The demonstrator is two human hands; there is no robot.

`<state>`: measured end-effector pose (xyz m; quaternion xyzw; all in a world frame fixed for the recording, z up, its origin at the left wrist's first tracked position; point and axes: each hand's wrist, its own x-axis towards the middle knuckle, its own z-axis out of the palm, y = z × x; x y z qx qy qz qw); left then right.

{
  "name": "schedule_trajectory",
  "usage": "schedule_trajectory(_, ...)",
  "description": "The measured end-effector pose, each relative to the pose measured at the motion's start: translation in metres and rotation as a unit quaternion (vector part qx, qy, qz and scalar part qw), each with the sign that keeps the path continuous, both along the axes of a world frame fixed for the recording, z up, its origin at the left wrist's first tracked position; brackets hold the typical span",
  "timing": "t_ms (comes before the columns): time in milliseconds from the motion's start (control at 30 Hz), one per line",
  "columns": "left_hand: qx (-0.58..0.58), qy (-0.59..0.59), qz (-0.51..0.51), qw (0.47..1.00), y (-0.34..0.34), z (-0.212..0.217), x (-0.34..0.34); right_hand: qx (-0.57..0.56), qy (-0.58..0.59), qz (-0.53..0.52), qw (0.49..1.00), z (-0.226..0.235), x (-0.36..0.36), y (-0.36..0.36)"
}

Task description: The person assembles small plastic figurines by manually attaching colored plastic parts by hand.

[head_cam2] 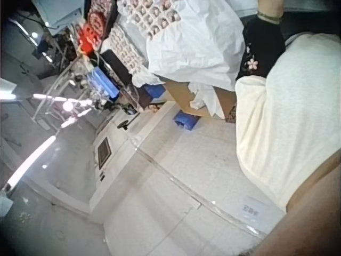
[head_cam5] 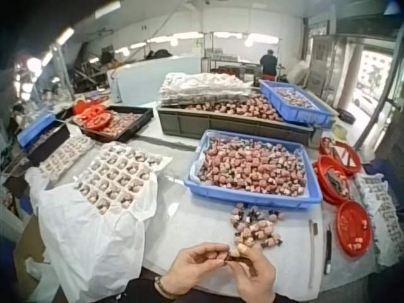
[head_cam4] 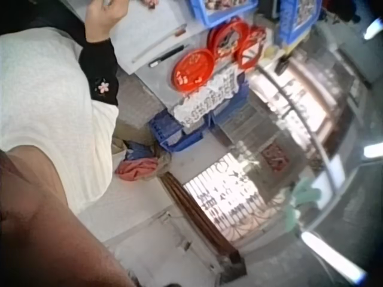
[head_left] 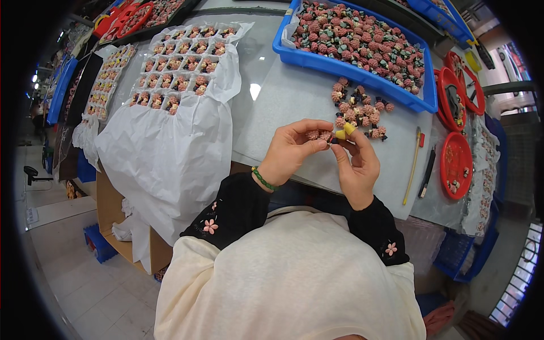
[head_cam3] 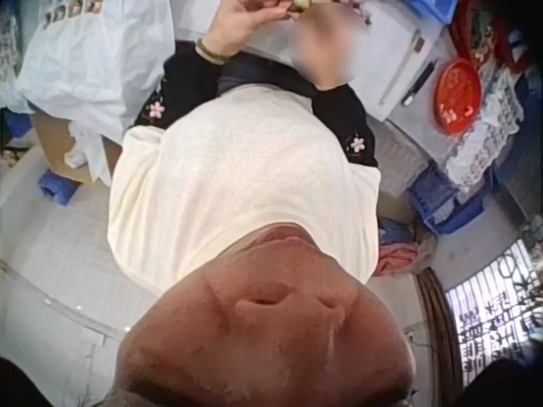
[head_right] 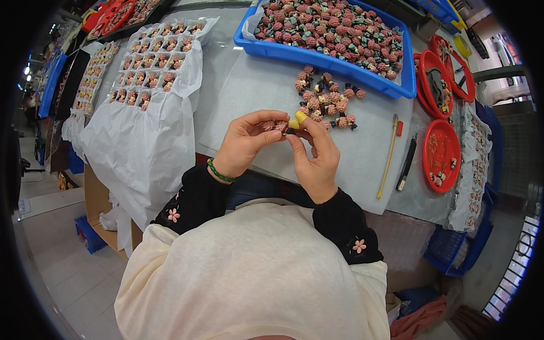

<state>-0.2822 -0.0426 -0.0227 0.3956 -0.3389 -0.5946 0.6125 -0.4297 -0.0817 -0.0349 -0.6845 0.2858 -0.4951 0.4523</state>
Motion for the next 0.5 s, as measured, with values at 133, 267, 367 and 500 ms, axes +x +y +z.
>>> schedule_trajectory(133,0.032,0.045,-0.026,0.998,0.001,0.005,0.003,0.028,-0.013,0.0,1.0,0.003,0.001,0.001)
schedule_trajectory(267,0.069,0.178,-0.021,0.981,0.002,0.015,0.005,0.032,-0.015,-0.009,0.999,0.006,-0.002,-0.001)
schedule_trajectory(367,0.054,0.052,-0.005,0.997,0.003,0.009,0.008,0.063,-0.003,-0.003,0.998,0.007,-0.007,-0.005)
schedule_trajectory(500,0.06,-0.032,-0.003,0.998,0.002,0.007,0.008,0.161,-0.002,0.034,0.986,0.006,-0.005,-0.006)
